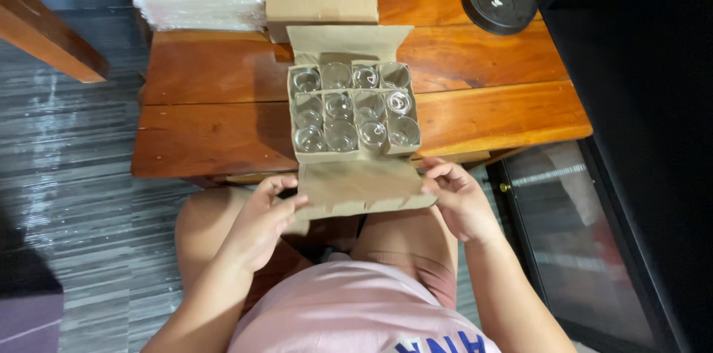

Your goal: The person opens a cardboard box containing small clear glasses and removes them one by one, placing them in a row on the wooden table. The task continues until all glasses are removed from the box and arranged on the table.

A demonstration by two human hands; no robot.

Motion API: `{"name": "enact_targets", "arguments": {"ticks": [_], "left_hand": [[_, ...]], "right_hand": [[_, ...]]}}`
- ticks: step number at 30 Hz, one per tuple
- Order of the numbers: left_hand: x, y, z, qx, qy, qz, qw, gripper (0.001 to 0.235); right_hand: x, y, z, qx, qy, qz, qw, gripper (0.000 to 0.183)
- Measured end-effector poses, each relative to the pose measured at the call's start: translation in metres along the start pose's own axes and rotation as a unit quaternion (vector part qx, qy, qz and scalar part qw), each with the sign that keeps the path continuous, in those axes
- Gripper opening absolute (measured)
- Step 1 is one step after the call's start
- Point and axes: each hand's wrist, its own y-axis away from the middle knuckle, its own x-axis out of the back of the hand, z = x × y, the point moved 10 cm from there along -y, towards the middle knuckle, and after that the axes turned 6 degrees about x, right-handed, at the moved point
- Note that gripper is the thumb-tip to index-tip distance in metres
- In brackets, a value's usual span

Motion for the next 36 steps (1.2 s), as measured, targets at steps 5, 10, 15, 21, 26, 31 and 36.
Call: {"name": "enact_targets", "arguments": {"ticks": [5,10,15,21,26,31,36], "left_hand": [[0.029,-0.036,-0.058,0.028,-0.057,-0.033,0.997,0.046],[0.035,-0.051,-0.061,0.004,-0.272,-0.018,0.962,0.062],[0.017,-0.035,-0.035,-0.011,-0.423,-0.01,0.906,0.061],[0.021,-0.044,-0.039,-0.023,-0.456,0.001,0.89,0.05],[0.012,-0.022,-0.005,-0.095,-0.559,0.059,0.822,0.042],[-0.029,0.022,0.069,-0.199,-0.615,0.114,0.754,0.027],[-0.115,0.028,0.12,-0.402,-0.569,0.01,0.717,0.011]], "right_hand": [[0.006,0.012,0.002,0.013,0.142,-0.021,0.99,0.038],[-0.007,0.013,-0.014,0.033,0.371,-0.033,0.928,0.036],[-0.014,0.009,-0.013,0.034,0.537,-0.018,0.843,0.025],[-0.009,0.003,0.003,0.023,0.596,-0.011,0.802,0.022],[-0.022,0.004,-0.013,0.053,0.586,-0.019,0.808,0.019],[-0.007,-0.014,-0.037,0.106,0.565,-0.001,0.818,0.015],[-0.046,-0.039,-0.099,0.23,0.583,-0.001,0.779,0.016]]}}
